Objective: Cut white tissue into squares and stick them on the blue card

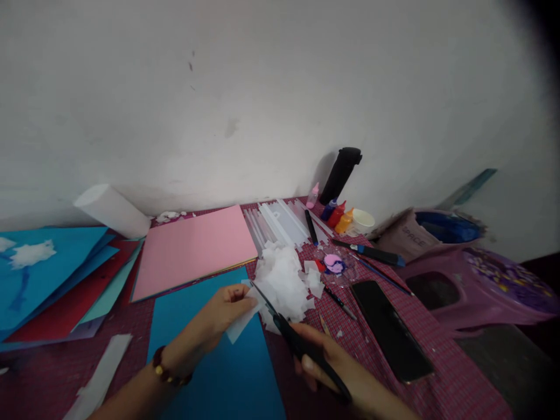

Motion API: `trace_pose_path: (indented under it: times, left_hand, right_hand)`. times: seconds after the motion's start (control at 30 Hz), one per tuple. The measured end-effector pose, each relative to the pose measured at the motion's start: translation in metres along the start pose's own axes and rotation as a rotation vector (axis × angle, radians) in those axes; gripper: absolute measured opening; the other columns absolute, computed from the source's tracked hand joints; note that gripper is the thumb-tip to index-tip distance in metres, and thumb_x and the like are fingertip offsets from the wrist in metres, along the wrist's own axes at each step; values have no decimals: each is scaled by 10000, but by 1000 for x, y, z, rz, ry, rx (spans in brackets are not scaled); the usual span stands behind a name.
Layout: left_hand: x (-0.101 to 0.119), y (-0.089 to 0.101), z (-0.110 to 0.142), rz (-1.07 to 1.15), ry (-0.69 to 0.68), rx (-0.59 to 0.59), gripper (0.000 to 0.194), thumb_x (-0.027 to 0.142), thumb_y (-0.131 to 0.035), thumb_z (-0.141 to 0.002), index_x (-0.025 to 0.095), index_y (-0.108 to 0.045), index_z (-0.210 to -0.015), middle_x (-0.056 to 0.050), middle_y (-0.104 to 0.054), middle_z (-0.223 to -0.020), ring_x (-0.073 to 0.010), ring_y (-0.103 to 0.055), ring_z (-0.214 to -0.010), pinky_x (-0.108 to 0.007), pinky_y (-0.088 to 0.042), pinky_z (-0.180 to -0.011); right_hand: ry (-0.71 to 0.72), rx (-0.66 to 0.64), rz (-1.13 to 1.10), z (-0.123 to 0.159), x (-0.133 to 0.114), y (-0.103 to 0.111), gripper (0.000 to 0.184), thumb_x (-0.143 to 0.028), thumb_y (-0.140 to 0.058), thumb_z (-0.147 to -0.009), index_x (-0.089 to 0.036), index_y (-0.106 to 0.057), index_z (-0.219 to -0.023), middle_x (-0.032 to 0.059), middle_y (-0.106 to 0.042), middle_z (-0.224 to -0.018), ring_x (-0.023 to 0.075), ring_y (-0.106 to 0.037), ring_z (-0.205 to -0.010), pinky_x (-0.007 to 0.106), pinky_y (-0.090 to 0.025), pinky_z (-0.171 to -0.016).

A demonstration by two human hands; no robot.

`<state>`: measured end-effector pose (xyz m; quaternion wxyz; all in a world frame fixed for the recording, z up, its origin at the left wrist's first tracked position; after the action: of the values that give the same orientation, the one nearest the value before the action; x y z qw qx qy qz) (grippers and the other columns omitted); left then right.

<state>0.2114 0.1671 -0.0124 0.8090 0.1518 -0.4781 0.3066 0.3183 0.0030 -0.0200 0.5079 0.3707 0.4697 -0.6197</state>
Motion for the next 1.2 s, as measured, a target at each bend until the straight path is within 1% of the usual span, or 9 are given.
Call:
trace_pose_path:
  times: [0.2, 0.27, 0.33, 0.4, 0.57, 0.73, 0.9, 1.03, 1.2]
  left_hand:
    - [-6, 3, 0, 30, -18, -42, 255, 386, -687, -652, 173, -551, -684, 60, -497, -535, -77, -371, -455, -214, -249, -462]
    - [-10, 8, 0, 32, -18, -32, 244, 356, -674, -675, 182, -508, -637, 72, -457, -497, -70, -347, -436, -211, -242, -448]
    - [-12, 16, 0, 37, -43, 16, 244, 323, -674, -682, 183, -487, -611, 79, -425, -487, -65, -331, -438, -204, -246, -446]
    - [-10, 23, 0, 61, -80, 68, 237, 317, -683, -683, 180, -501, -618, 79, -421, -499, -62, -334, -449, -197, -263, -451]
    - [3, 29, -2, 202, -180, 129, 269, 368, -710, -674, 179, -521, -635, 66, -454, -538, -69, -384, -490, -190, -309, -473]
    - [6, 19, -1, 185, -142, 120, 269, 378, -731, -622, 174, -557, -631, 49, -496, -546, -77, -411, -493, -202, -318, -480]
    - [3, 5, 4, 145, -96, 47, 252, 353, -714, -628, 176, -538, -600, 47, -492, -542, -80, -398, -489, -216, -299, -485]
    - [3, 1, 4, 113, -97, 41, 262, 364, -689, -647, 181, -514, -578, 48, -472, -528, -83, -375, -483, -226, -274, -486]
    - [-1, -5, 1, 110, -88, 30, 260, 365, -694, -645, 178, -521, -594, 44, -477, -536, -85, -382, -494, -227, -294, -497]
  right_hand:
    - [-30, 65, -57, 1, 11, 7, 709, -663, -599, -746, -179, -516, -1256, -40, -462, -689, 49, -329, -449, 201, -217, -433]
    - [3, 48, -17, 3, 7, 8, 697, -656, -582, -768, -189, -498, -1278, -18, -498, -746, 70, -400, -510, 214, -289, -489]
    - [28, 12, 6, 7, 3, 9, 671, -641, -548, -805, -214, -465, -1315, 21, -543, -863, 113, -487, -654, 255, -367, -625]
    - [24, -15, -5, 12, 2, 12, 660, -630, -522, -829, -230, -431, -1347, 52, -561, -968, 152, -516, -779, 305, -379, -749]
    - [-15, -70, 29, 23, 11, 16, 691, -606, -499, -856, -238, -338, -1419, 65, -550, -997, 172, -521, -819, 335, -382, -777]
    - [-65, -139, 7, 20, 10, 5, 758, -659, -533, -801, -219, -383, -1400, 53, -550, -946, 155, -512, -762, 298, -370, -699]
    - [-41, -91, -36, 9, 0, 0, 778, -677, -552, -774, -186, -429, -1365, 41, -545, -892, 139, -501, -712, 277, -348, -656]
    - [-42, -78, -52, 6, 4, 0, 723, -656, -573, -776, -186, -479, -1318, 35, -536, -882, 129, -494, -695, 272, -340, -641]
    - [-39, -69, -57, 6, 3, 0, 744, -668, -570, -769, -186, -467, -1327, 24, -533, -854, 113, -483, -648, 258, -335, -610]
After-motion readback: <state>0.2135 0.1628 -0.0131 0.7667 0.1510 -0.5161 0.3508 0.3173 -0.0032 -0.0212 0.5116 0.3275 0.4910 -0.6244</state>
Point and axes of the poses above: each hand's wrist, its own z-axis away from the middle knuckle, its own y-axis out of the back of the hand, x = y × z, the point moved 6 cm from there along -z, towards the middle knuckle
